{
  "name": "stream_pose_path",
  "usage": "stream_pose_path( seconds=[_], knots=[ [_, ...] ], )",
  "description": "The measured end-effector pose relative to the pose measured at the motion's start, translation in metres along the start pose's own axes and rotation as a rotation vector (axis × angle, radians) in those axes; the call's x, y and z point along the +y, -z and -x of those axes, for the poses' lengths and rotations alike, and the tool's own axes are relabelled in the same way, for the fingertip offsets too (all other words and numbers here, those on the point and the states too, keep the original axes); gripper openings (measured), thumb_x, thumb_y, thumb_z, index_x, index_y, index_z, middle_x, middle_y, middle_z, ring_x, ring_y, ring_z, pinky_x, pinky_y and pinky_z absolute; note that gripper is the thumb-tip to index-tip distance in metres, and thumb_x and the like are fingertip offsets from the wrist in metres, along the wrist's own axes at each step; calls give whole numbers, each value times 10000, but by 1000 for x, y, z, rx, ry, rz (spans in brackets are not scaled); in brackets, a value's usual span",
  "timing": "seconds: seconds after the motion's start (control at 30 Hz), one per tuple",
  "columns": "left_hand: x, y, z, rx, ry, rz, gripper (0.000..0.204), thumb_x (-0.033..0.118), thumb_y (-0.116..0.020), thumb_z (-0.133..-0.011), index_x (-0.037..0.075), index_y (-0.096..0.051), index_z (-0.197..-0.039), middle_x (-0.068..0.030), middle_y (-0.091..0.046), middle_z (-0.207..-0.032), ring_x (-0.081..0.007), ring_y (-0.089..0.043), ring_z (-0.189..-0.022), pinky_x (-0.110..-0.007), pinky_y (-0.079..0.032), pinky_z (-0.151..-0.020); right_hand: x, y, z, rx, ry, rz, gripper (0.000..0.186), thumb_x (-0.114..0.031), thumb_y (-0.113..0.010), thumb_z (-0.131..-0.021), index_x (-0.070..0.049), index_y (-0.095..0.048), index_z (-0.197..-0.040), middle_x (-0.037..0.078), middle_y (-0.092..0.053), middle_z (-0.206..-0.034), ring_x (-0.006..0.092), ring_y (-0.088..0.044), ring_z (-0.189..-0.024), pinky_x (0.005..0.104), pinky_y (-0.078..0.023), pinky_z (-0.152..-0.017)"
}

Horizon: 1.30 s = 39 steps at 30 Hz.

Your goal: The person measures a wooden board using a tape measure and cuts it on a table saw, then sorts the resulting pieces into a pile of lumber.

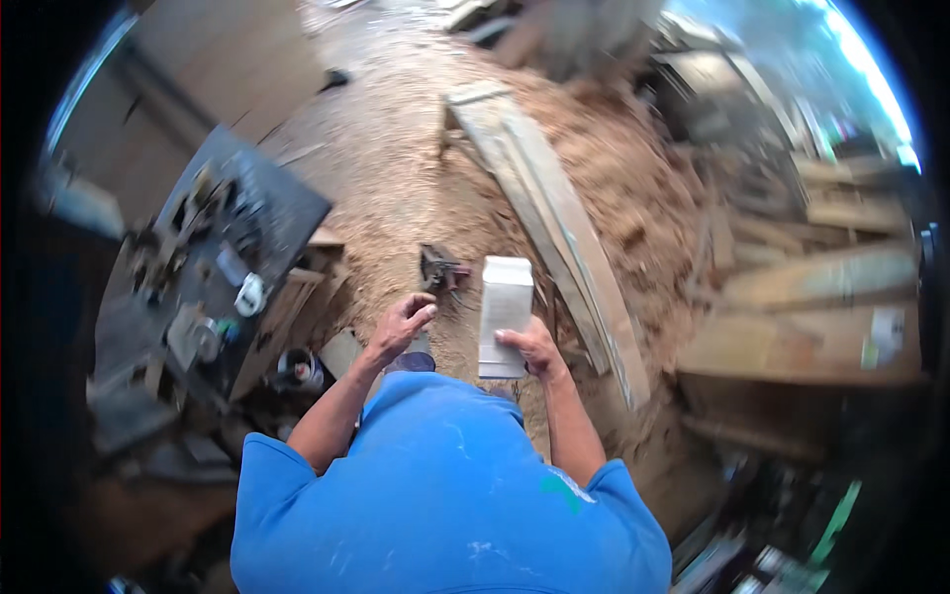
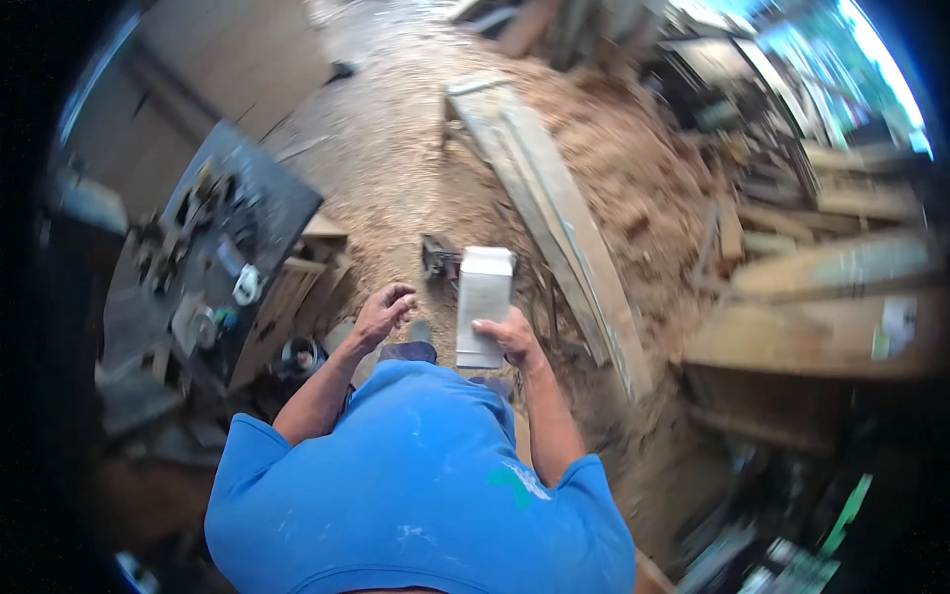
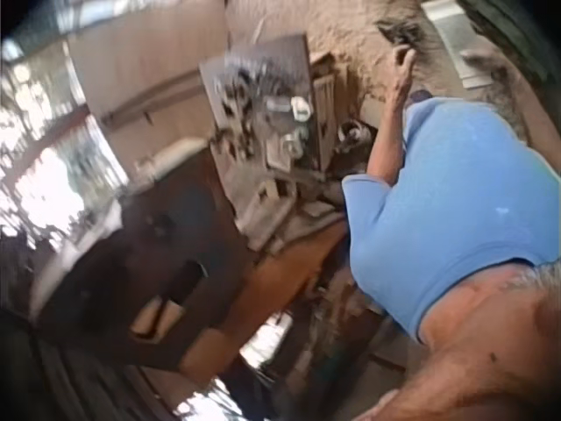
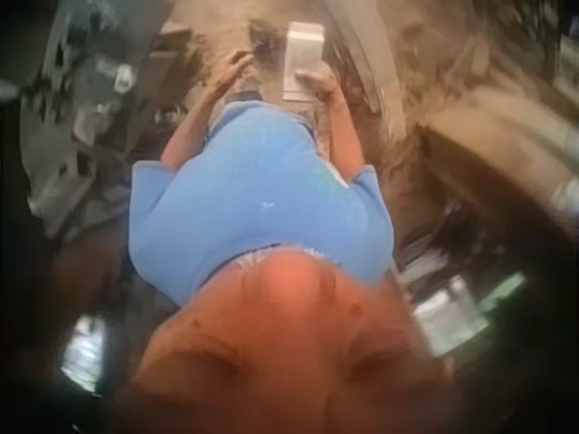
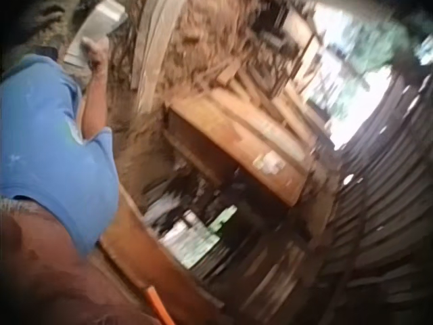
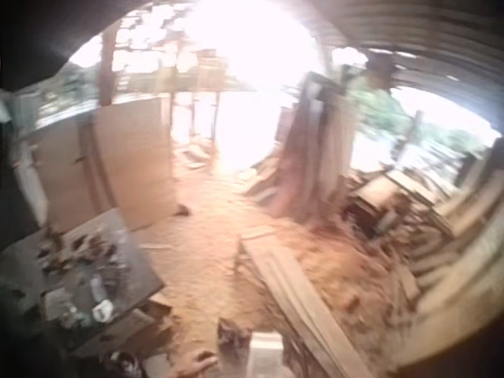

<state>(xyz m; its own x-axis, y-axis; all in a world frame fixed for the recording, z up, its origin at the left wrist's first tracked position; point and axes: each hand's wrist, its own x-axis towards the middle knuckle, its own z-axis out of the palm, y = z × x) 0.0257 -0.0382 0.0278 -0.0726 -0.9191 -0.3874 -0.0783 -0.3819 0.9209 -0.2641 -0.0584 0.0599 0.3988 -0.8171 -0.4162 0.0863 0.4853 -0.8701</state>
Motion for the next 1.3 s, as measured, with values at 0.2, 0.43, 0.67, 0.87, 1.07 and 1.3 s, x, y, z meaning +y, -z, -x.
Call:
stream_pose_path(
  seconds=[0.2, 0.43, 0.67, 0.87, 1.07, 1.3],
  knots=[
    [87, -194, -25, -615, -127, -162, 338, 255, -679, -954, 2, -625, -1172, -42, -688, -947, -110, -603, -790, -269, -488, -674, -1, 79, 121, 300, 110, 37, 463, -290, -791, -798, 17, -694, -1131, 129, -726, -1005, 185, -666, -872, 348, -536, -802],
    [31, -405, 6, -969, -161, -147, 188, 130, -651, -959, 23, -619, -1110, -22, -663, -902, -85, -570, -758, -258, -472, -663, 97, 151, 294, 814, 398, -344, 601, -333, -770, -827, 29, -586, -1271, 123, -662, -1161, 187, -598, -1028, 336, -470, -929],
    [12, -578, 106, -1580, -10, -332, 471, 260, -636, -966, 62, -518, -1377, -45, -669, -1067, -117, -632, -769, -251, -489, -619, 194, 162, 434, 1396, 313, -401, 541, -327, -751, -823, 37, -587, -1187, 157, -672, -1083, 228, -647, -946, 354, -524, -833],
    [-36, -685, 132, -1889, 341, -470, 531, 273, -649, -949, 69, -493, -1414, -59, -633, -1258, -163, -625, -1020, -363, -536, -835, 186, 176, 496, 1622, 508, -748, 444, -253, -790, -808, 25, -589, -1090, 103, -667, -1017, 181, -637, -896, 323, -526, -793],
    [-57, -819, 165, -1962, 237, -619, 378, 221, -649, -965, 21, -588, -1280, -102, -672, -1155, -215, -635, -1066, -370, -506, -947, 239, 259, 526, 2087, 139, -557, 470, -200, -792, -811, 7, -565, -1168, 76, -645, -895, 160, -617, -797, 327, -516, -703],
    [-59, -1022, 147, -1879, 427, -519, 489, 106, -652, -941, 41, -502, -1402, -99, -623, -1310, -227, -571, -1240, -366, -461, -1059, 263, 425, 596, 1851, 443, -928, 308, -126, -718, -906, 15, -655, -1172, 77, -707, -1021, 164, -669, -878, 317, -540, -749]
  ],
)
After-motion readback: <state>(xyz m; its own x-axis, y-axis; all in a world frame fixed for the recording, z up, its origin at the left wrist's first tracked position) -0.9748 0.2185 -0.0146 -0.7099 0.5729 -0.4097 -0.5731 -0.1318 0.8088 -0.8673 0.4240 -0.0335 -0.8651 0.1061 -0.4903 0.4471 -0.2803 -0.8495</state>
